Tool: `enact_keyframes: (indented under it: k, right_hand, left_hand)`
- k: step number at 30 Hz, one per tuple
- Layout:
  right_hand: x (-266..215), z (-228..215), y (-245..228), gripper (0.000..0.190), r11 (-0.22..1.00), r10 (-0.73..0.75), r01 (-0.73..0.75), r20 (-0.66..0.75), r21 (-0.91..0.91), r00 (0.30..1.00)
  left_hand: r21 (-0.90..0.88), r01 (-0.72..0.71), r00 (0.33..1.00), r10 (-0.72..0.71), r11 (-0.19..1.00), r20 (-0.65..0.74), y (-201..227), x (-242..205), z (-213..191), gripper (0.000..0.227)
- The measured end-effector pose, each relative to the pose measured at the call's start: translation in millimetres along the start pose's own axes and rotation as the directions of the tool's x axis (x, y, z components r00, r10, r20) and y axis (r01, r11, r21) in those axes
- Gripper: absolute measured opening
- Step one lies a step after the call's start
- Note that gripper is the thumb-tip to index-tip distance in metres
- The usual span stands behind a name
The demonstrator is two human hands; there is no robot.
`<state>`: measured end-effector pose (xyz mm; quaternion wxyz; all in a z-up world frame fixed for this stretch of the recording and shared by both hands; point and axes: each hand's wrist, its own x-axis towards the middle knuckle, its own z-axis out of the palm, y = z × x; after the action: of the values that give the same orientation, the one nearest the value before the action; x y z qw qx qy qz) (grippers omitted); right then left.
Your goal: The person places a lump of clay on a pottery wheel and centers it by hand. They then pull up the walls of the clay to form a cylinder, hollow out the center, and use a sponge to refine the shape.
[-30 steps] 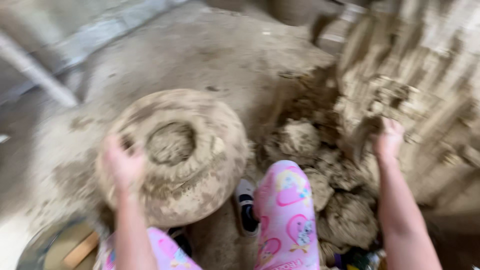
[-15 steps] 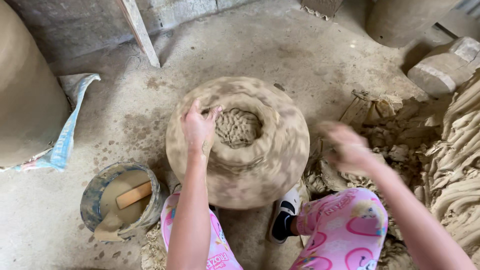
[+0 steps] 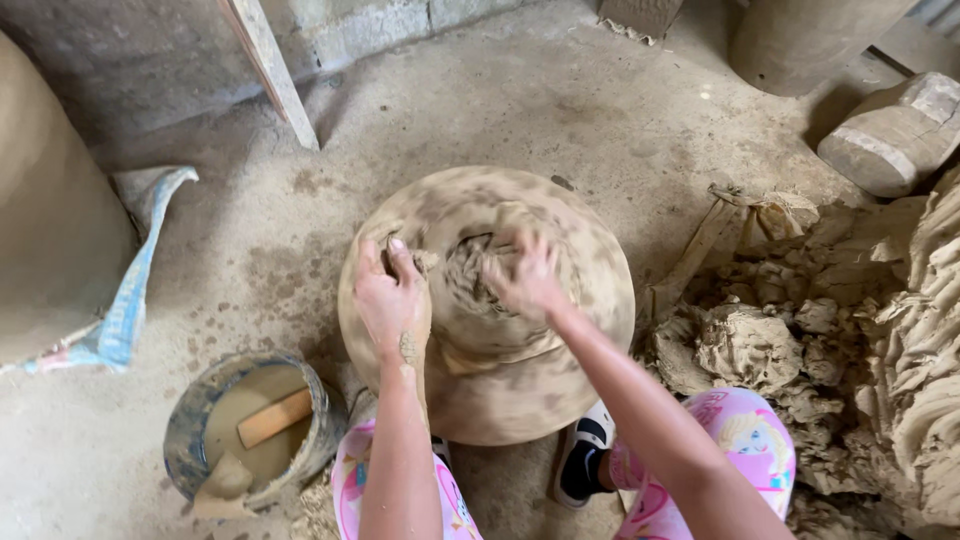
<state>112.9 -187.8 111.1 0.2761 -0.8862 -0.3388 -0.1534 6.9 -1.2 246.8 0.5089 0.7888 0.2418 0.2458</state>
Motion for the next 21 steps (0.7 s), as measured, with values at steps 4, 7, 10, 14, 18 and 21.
enact_keyframes:
  k: [4, 7, 10, 14, 18, 21]
  right_hand:
    - [47.5, -50.6, 5.5, 0.029, 0.872, 0.293, -0.215, -0.118, 0.439, 0.949]
    - [44.2, -78.7, -3.5, 0.033, 0.710, 0.395, -0.314, 0.013, 0.630, 0.919]
    - [35.1, -94.2, -12.3, 0.038, 0.729, 0.429, -0.413, 0.106, 0.547, 0.897]
    - [24.3, -102.7, -14.1, 0.030, 0.726, 0.462, -0.562, 0.324, 0.396, 0.826]
    - [23.3, -79.2, 3.9, 0.031, 0.855, 0.295, -0.391, 0.301, 0.340, 0.907]
    - [29.2, -61.6, 12.1, 0.024, 0.930, 0.231, -0.289, 0.247, 0.229, 0.941]
  left_hand:
    - [-0.033, 0.084, 0.989, -0.079, 0.996, 0.129, -13.5, -0.3, 8.9, 0.024]
    - [-0.396, 0.036, 0.988, 0.028, 0.918, 0.154, -13.8, -10.1, 18.6, 0.023]
    - [-0.414, -0.017, 0.983, 0.090, 0.910, 0.159, -17.5, -12.6, 29.1, 0.022]
    - [-0.288, -0.108, 0.964, 0.171, 0.952, 0.204, -27.7, -7.0, 31.6, 0.031]
    - [-0.372, -0.150, 0.949, 0.239, 0.916, 0.206, -28.5, -8.1, 41.2, 0.039]
    - [-0.298, 0.061, 0.971, 0.012, 0.953, 0.238, -18.1, -10.4, 43.8, 0.035]
